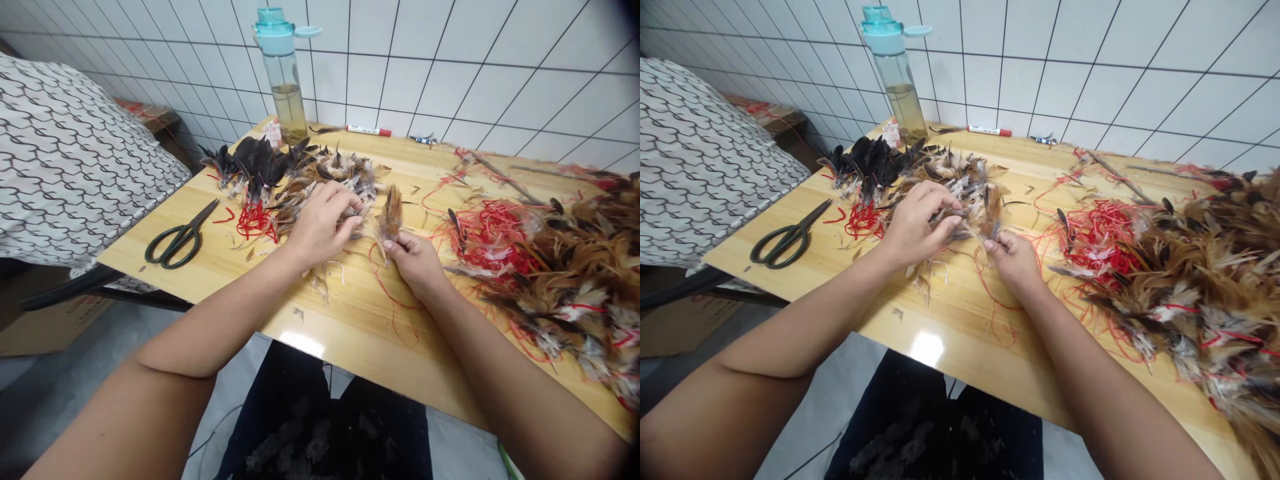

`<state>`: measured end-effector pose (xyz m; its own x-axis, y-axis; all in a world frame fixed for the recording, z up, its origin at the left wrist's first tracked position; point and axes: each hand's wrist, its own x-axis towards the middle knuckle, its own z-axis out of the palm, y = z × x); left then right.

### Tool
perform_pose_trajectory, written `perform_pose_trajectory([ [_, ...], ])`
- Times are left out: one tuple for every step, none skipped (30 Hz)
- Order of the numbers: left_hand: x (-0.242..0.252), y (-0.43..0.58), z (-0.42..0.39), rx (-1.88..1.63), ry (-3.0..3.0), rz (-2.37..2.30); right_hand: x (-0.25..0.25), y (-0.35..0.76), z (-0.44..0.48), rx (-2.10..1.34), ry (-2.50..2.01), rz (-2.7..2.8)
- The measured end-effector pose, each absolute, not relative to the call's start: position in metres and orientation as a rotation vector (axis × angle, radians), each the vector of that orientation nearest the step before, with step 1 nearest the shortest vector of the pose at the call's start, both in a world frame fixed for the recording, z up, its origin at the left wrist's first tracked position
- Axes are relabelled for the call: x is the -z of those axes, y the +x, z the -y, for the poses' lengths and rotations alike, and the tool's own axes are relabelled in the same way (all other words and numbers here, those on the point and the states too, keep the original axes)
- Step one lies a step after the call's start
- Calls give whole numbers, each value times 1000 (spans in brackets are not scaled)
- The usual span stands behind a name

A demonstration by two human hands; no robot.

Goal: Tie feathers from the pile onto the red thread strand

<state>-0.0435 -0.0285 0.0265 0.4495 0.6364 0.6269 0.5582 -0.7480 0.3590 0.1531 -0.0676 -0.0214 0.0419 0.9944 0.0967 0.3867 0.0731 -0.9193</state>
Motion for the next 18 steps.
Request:
perform_pose_trajectory([
  [-27,-43,30,-1183,2557,-1081,23,153,67,-891,-1434,1424],
  [-27,-41,32,-1143,2524,-1068,24,154,67,-893,-1417,1373],
  [-27,-39,35,-1078,2485,-1038,25,154,67,-893,-1402,1333],
  [-26,-35,37,-999,2439,-1004,24,153,67,-898,-1389,1303],
  [-24,-31,40,-921,2386,-979,24,153,67,-907,-1377,1282],
  [-23,-26,42,-857,2332,-974,23,152,67,-917,-1365,1269],
  [-21,-21,45,-806,2281,-986,22,151,68,-919,-1354,1262],
  [-19,-16,47,-766,2235,-1007,21,150,68,-911,-1348,1261],
  [-18,-12,48,-737,2197,-1027,21,149,69,-893,-1350,1266],
  [-17,-8,49,-717,2168,-1049,20,148,69,-868,-1358,1274],
  [-15,-5,49,-706,2148,-1070,19,147,69,-840,-1372,1286],
  [-15,-4,49,-701,2133,-1085,19,146,70,-817,-1388,1301],
  [-14,-3,48,-701,2119,-1097,18,146,70,-799,-1403,1316],
  [-13,-3,47,-701,2106,-1105,17,145,70,-786,-1416,1328],
  [-12,-4,45,-702,2090,-1111,17,145,71,-771,-1428,1337],
  [-11,-6,44,-707,2071,-1112,16,145,71,-752,-1440,1345],
  [-10,-7,42,-721,2049,-1109,16,146,71,-731,-1453,1356],
  [-9,-9,40,-737,2022,-1104,16,146,71,-706,-1467,1370],
])
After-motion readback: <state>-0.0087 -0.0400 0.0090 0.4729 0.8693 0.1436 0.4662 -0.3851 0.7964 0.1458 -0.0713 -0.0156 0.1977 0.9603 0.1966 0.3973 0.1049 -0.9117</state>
